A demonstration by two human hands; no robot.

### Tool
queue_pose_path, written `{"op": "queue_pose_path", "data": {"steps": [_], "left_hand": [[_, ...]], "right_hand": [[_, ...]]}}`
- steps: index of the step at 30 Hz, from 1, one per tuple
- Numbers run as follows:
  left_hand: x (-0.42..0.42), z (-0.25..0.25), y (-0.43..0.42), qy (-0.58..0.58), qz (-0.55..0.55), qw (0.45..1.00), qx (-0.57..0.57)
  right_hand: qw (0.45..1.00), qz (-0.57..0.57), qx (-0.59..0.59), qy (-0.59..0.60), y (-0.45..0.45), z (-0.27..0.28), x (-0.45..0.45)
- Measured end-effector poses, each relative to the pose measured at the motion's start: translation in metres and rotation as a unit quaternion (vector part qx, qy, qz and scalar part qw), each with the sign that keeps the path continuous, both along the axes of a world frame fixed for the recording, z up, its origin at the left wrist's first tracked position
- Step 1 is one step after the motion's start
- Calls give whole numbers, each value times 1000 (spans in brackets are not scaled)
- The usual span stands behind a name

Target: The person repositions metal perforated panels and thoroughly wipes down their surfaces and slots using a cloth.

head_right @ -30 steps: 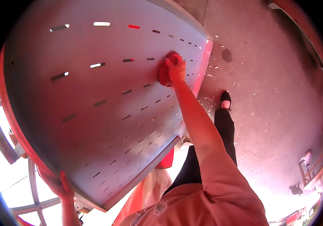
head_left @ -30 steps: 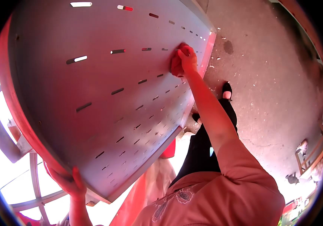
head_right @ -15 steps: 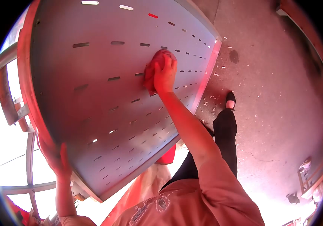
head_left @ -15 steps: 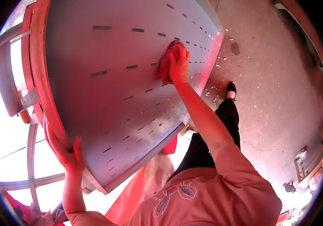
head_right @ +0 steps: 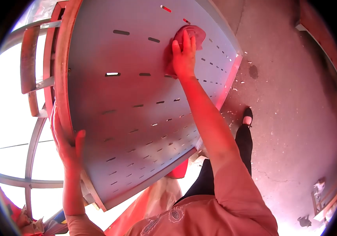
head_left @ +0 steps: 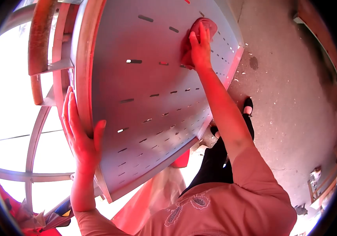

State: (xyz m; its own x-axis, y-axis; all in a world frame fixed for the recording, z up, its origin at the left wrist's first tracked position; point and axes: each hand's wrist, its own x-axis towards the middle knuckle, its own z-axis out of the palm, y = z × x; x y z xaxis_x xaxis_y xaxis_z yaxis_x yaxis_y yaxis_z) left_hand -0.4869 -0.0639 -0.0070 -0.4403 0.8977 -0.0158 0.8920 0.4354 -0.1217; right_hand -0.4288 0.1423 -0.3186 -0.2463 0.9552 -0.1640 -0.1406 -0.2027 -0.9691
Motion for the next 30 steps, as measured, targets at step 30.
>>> {"op": "queue_pose_path", "data": {"steps": [30], "left_hand": [[-4, 2, -10, 1, 17, 999, -43]], "right_hand": [[977, -117, 168, -66, 102, -70, -14]]}}
